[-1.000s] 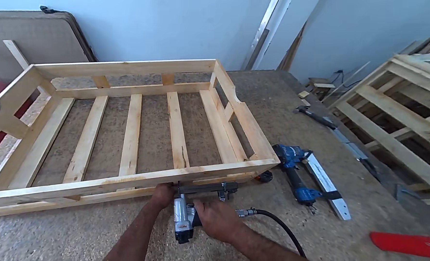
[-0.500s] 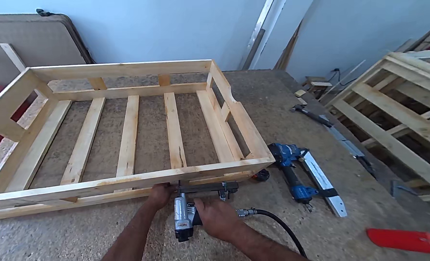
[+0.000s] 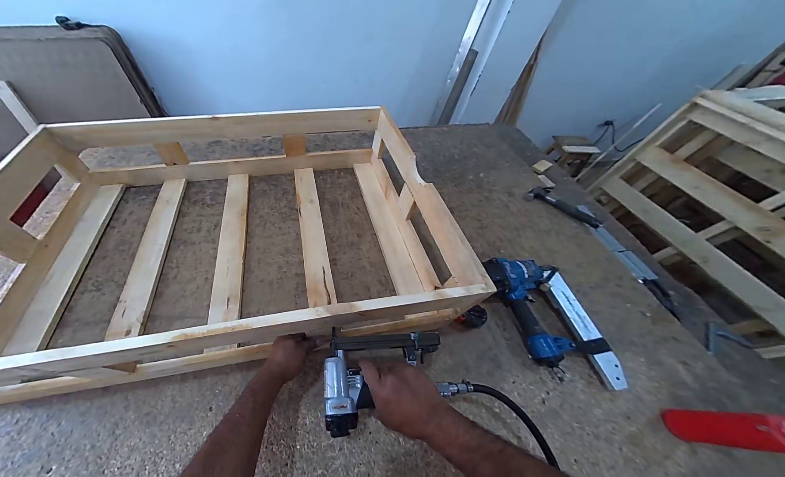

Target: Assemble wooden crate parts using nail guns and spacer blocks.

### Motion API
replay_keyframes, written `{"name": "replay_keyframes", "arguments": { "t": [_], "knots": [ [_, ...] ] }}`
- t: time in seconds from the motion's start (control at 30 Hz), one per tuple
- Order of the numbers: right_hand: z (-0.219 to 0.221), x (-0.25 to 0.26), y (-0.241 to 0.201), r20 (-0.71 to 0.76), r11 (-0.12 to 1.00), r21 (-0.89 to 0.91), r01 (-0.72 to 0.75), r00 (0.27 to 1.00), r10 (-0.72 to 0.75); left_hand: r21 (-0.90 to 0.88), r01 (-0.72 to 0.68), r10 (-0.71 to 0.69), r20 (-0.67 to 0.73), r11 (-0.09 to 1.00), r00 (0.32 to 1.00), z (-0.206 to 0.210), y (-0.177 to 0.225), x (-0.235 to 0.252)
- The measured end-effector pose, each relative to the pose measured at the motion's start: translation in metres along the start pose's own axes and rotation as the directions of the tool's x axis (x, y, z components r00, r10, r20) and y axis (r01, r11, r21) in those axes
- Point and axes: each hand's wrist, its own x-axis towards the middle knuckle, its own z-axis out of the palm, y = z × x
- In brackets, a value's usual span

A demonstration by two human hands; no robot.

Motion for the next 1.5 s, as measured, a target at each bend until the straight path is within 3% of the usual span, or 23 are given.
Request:
{"name": "replay_keyframes", "arguments": {
  "t": [0.23, 0.33, 0.43, 0.63, 0.87, 0.97, 1.03, 1.1, 1.2, 1.37, 1.5],
  "knots": [
    [-0.002, -0.002, 0.004, -0.008, 1.0, 0.006, -0.011, 1.0, 0.011, 0.047, -0.003, 0.002, 0.021, 0.999, 1.0, -0.001, 0.001, 0.0],
    [-0.001, -0.004, 0.005, -0.005, 1.0, 0.011, -0.023, 1.0, 0.023, 0.19, 0.04, -0.05, 0.048, 0.981, 0.998, -0.002, 0.01, -0.002],
    [0.001, -0.005, 0.008, -0.024, 1.0, -0.007, -0.018, 1.0, 0.018, 0.369, -0.005, -0.027, 0.08, 0.929, 0.996, -0.001, 0.014, -0.003],
    [0.003, -0.005, 0.009, -0.041, 0.999, -0.031, 0.011, 0.999, -0.013, 0.415, -0.018, 0.011, 0.02, 0.91, 1.0, 0.007, 0.009, -0.001],
    [0.03, 0.017, -0.007, 0.173, 0.994, 0.046, 0.097, 0.979, -0.104, 0.426, -0.038, 0.073, -0.066, 0.904, 0.995, 0.011, 0.002, -0.003],
    [0.044, 0.034, -0.016, 0.177, 0.992, 0.055, 0.115, 0.976, -0.123, 0.19, -0.095, 0.154, -0.325, 0.977, 0.933, 0.024, -0.016, -0.031],
    [0.048, 0.042, -0.02, 0.177, 0.991, 0.061, 0.115, 0.976, -0.124, -0.084, -0.101, 0.06, -0.392, 0.991, 0.918, 0.039, -0.025, -0.054],
    [0.049, 0.048, -0.021, 0.188, 0.992, 0.077, 0.099, 0.976, -0.112, -0.372, -0.058, -0.052, -0.28, 0.927, 0.958, 0.06, -0.035, -0.065],
    [0.052, 0.05, -0.018, 0.184, 0.991, 0.094, 0.093, 0.977, -0.109, -0.651, 0.017, -0.058, -0.041, 0.758, 0.998, 0.085, -0.05, -0.067],
    [0.048, 0.048, -0.017, 0.15, 0.993, 0.063, 0.1, 0.983, -0.108, -0.643, 0.003, -0.078, -0.089, 0.766, 0.993, 0.091, -0.048, -0.066],
    [0.042, 0.051, -0.02, 0.234, 0.994, 0.095, 0.061, 0.969, -0.082, -0.639, 0.001, -0.099, -0.117, 0.769, 0.988, 0.091, -0.047, -0.067]
  ]
}}
